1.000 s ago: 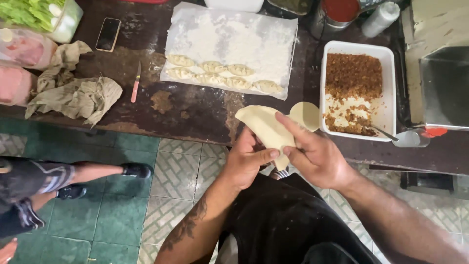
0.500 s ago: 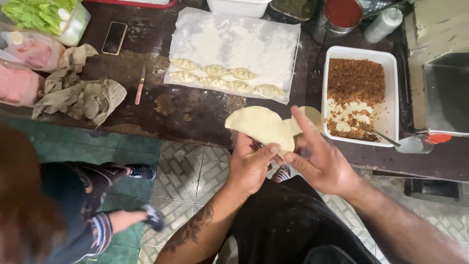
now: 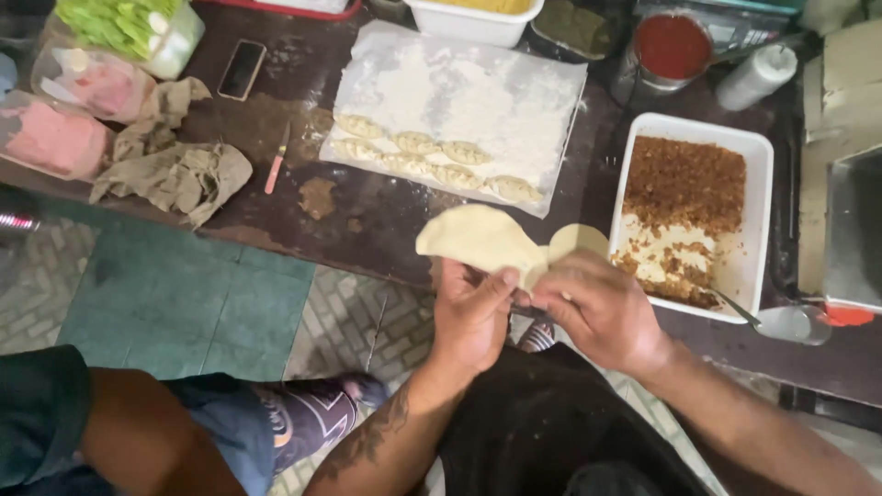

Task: Filling and folding dough circles with a meat mixture to prepare empanadas

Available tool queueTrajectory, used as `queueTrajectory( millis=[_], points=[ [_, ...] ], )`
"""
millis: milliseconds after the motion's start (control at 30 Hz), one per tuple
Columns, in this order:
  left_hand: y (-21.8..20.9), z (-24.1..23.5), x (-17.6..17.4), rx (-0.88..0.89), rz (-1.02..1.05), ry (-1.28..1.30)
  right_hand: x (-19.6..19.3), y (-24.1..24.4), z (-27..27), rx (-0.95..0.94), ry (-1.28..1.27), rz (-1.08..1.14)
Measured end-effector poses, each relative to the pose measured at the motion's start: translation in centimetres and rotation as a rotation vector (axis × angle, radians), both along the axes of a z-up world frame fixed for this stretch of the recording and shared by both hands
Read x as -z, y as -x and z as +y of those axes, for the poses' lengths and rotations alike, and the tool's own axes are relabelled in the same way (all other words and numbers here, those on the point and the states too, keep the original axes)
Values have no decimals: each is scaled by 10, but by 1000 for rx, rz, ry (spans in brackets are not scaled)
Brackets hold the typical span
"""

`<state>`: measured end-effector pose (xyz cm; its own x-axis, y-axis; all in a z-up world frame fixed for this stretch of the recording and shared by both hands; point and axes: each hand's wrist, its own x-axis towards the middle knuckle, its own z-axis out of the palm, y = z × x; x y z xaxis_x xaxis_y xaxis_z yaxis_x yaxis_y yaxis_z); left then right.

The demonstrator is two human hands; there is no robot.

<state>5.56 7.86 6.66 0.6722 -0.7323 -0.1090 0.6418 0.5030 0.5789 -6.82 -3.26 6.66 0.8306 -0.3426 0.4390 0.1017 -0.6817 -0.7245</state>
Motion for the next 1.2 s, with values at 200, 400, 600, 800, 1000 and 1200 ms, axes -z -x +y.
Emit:
queueTrajectory(
  millis=[200,400,600,800,1000,1200],
  points=[
    [10,-25,3,-76,-203,-6,-6,1,-19,97,-809,-81],
    [21,-21,12,60,-421,-182,16,19,-60,171,-975,248],
    [-13,-40,-26,404,285,-712,-14,23,-94,-45,-861,206],
    [-6,-53,-5,633,-910,-719,-18,22,-102,13,-472,325],
    [5,-68,-7,457,-1053,-891,14,27,-94,103,-125,62],
    [-34,-69,-23,701,-1268,-438,8,20,-77,156,-66,89]
  ],
)
